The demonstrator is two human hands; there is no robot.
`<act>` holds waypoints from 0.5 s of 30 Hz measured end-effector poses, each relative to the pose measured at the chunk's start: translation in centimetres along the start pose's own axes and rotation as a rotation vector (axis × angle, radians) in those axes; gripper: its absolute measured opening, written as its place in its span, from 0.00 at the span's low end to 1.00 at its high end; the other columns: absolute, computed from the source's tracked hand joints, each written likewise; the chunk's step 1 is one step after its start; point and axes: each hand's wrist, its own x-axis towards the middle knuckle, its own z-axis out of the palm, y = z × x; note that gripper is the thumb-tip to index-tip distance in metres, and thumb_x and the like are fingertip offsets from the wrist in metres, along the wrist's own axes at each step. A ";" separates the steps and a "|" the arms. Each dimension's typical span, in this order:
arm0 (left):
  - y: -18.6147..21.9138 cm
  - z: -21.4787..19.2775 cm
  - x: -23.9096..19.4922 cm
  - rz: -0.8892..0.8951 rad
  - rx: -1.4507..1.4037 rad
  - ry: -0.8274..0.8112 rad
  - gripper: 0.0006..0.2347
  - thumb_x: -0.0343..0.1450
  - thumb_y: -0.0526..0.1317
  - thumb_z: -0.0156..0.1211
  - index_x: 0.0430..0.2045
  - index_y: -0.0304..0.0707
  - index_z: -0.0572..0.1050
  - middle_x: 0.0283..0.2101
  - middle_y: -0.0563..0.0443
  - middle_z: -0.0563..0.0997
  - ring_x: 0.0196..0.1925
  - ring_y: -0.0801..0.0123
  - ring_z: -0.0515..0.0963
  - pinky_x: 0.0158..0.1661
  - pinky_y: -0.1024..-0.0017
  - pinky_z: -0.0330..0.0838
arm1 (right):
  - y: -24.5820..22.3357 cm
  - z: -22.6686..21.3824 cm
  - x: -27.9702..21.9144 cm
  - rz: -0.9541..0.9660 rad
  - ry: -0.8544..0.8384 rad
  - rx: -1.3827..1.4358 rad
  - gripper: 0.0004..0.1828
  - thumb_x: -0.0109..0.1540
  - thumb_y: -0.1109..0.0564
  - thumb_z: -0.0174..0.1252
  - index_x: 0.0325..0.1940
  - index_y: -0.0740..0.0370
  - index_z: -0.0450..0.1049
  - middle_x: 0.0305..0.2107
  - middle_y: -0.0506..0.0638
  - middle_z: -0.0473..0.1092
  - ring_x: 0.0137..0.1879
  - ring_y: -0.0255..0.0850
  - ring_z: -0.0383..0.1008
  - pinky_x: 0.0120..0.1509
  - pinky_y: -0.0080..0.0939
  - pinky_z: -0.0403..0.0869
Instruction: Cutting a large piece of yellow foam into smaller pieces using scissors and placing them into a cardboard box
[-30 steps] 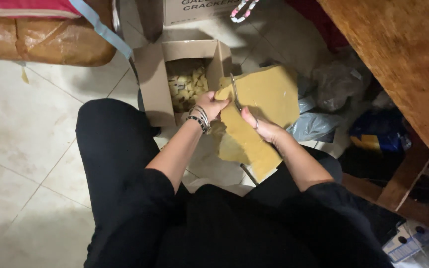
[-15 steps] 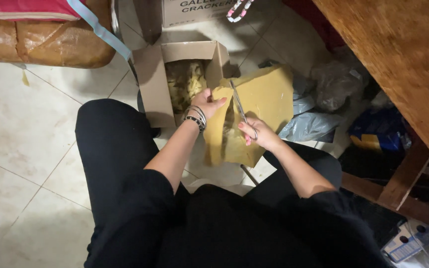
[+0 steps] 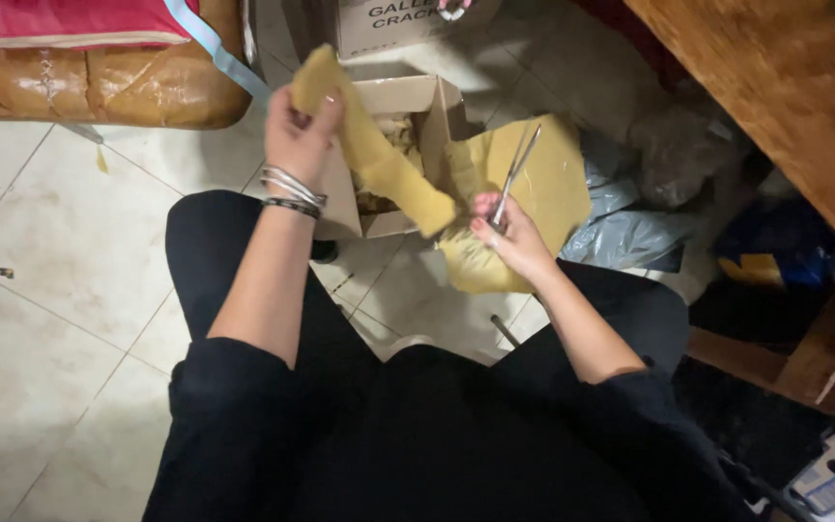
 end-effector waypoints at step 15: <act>0.2 -2.5 -1.4 0.364 0.402 -0.030 0.45 0.63 0.43 0.81 0.70 0.46 0.51 0.64 0.43 0.62 0.64 0.60 0.64 0.62 0.62 0.65 | -1.3 2.5 3.0 0.041 0.353 0.862 0.11 0.57 0.55 0.71 0.37 0.49 0.74 0.22 0.42 0.74 0.29 0.27 0.75 0.29 0.23 0.60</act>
